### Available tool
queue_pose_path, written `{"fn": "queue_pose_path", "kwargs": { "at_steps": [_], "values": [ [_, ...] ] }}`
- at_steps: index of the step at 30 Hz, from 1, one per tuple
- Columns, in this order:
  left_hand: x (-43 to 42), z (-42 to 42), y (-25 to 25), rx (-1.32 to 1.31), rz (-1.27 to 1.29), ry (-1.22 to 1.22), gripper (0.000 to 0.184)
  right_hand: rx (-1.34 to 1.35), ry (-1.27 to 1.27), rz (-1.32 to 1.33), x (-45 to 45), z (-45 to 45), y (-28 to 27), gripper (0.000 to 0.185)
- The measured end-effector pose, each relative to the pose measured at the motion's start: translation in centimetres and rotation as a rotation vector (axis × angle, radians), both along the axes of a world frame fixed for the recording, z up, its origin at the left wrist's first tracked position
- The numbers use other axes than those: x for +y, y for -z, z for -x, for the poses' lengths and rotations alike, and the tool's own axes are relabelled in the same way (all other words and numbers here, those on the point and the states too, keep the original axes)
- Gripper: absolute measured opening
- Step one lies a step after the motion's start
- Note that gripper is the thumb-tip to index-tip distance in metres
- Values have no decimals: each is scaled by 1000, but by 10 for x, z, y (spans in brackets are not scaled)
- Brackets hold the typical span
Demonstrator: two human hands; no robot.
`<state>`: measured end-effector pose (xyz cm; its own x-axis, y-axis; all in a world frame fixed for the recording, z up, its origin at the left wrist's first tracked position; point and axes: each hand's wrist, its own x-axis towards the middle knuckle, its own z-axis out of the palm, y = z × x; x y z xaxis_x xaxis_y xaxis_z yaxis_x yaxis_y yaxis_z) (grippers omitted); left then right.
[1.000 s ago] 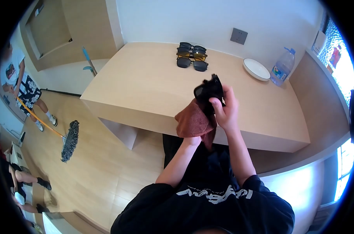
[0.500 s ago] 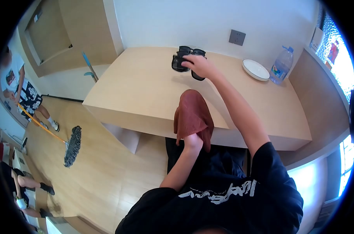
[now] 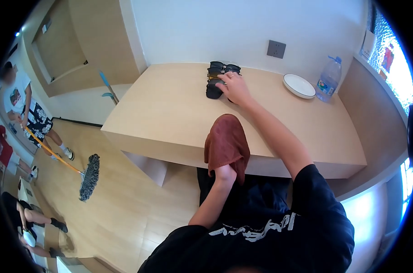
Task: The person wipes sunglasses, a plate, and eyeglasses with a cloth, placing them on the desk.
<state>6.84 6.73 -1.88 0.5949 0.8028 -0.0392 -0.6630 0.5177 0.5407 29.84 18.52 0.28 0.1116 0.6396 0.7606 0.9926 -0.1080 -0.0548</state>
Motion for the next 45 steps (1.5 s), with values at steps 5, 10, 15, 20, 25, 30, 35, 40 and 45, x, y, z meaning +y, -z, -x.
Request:
{"fn": "queue_pose_path", "kwargs": {
  "at_steps": [5, 10, 15, 20, 25, 30, 35, 40, 45],
  "values": [
    [-1, -4, 17, -8, -10, -25, 56, 435, 142, -185, -13, -9, 2, 53],
    [-4, -5, 11, 34, 4, -28, 56, 1164, 261, -251, -5, -17, 6, 80],
    [-3, -5, 8, 14, 23, -37, 56, 1263, 183, -240, 5, -6, 5, 82],
    [-1, -5, 11, 51, -23, -49, 56, 1338, 109, -293, 4, -9, 12, 81],
    [0, -9, 17, 33, -54, -43, 55, 1279, 115, -299, -6, -3, 12, 78],
    [1, -6, 6, 44, -30, -35, 54, 1365, 35, -338, 24, -65, 27, 74],
    [7, -6, -2, -63, -126, -2, 56, 1661, -44, -381, 21, -64, 6, 66],
    [8, -3, 1, -72, -125, 19, 55, 1827, -387, -387, 20, -29, -2, 60],
    [8, -5, 3, -111, -144, 39, 56, 1644, -333, -431, 38, -56, 21, 61]
  ]
}}
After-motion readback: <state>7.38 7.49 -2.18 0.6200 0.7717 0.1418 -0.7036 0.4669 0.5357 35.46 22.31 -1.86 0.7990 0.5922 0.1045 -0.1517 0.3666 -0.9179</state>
